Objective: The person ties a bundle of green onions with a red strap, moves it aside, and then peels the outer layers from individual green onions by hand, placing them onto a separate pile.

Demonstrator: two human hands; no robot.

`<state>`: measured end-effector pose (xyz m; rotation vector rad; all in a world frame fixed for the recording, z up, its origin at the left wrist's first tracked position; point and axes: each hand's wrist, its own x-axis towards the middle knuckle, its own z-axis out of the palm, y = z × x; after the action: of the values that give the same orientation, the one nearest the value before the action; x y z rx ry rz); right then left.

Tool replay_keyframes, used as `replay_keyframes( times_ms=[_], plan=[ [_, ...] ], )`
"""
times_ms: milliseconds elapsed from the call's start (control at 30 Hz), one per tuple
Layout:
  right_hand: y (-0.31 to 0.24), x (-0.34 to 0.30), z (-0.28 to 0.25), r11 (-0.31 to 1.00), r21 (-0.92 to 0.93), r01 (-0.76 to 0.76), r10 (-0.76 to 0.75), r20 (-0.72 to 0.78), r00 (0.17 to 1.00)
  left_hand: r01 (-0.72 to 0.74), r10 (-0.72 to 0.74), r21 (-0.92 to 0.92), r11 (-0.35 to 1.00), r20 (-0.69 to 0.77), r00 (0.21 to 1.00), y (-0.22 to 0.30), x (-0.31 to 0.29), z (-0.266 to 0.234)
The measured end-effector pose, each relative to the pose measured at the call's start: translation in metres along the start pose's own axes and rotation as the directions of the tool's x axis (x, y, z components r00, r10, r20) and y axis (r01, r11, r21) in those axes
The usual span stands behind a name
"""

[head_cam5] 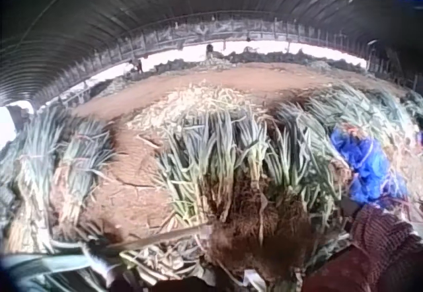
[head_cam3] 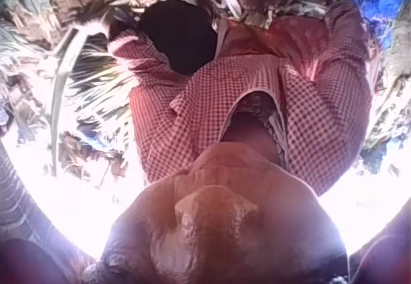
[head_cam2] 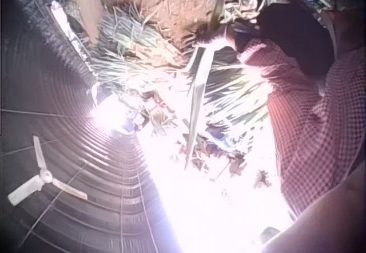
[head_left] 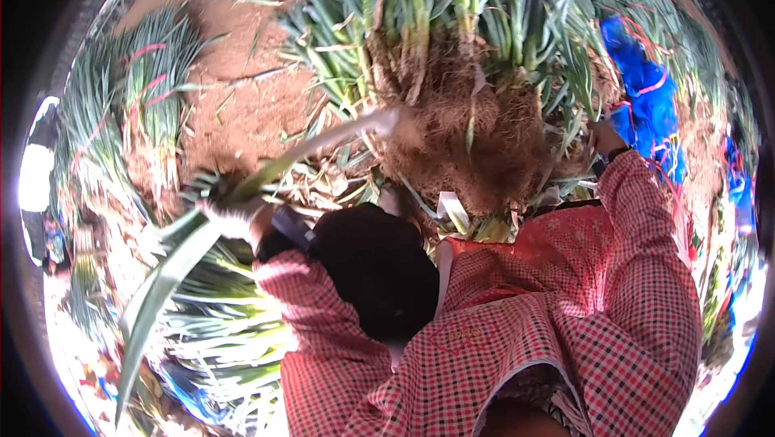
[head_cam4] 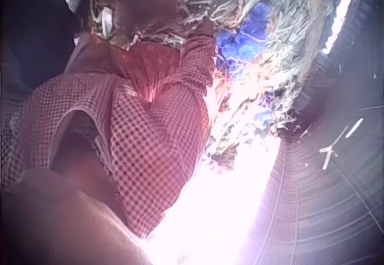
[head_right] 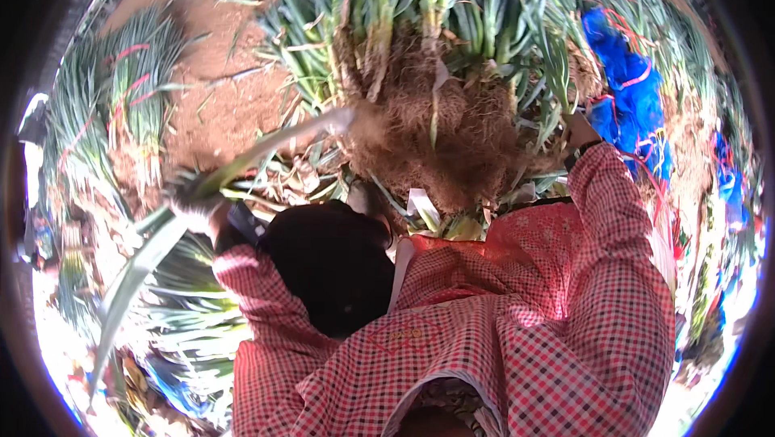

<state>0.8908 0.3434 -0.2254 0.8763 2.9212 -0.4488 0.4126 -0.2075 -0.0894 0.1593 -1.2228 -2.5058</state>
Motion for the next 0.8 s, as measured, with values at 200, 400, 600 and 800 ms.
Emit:
replay_keyframes(
  times_ms=[200, 400, 600, 800],
  plan=[
    [-0.236, 0.068, -0.029, 0.973, 0.209, -0.097, 0.214, -0.666, 0.714, 0.190, -0.144, -0.369, 0.910, 0.147, 0.978, -0.011, -0.012, 0.040],
    [-0.396, 0.008, -0.103, 0.914, -0.188, 0.360, -0.329, -0.864, 0.382, 0.307, -0.095, -0.474, 0.825, 0.419, 0.903, -0.003, -0.061, 0.083],
    [-0.411, -0.015, -0.099, 0.910, -0.076, 0.408, -0.305, -0.788, 0.534, 0.564, -0.144, -0.537, 0.628, 0.632, 0.762, 0.018, -0.133, 0.121],
    [-0.381, -0.044, -0.098, 0.945, 0.004, 0.327, -0.230, -0.702, 0.674, 0.713, -0.028, -0.499, 0.493, 0.810, 0.586, 0.003, -0.146, 0.116]
  ],
)
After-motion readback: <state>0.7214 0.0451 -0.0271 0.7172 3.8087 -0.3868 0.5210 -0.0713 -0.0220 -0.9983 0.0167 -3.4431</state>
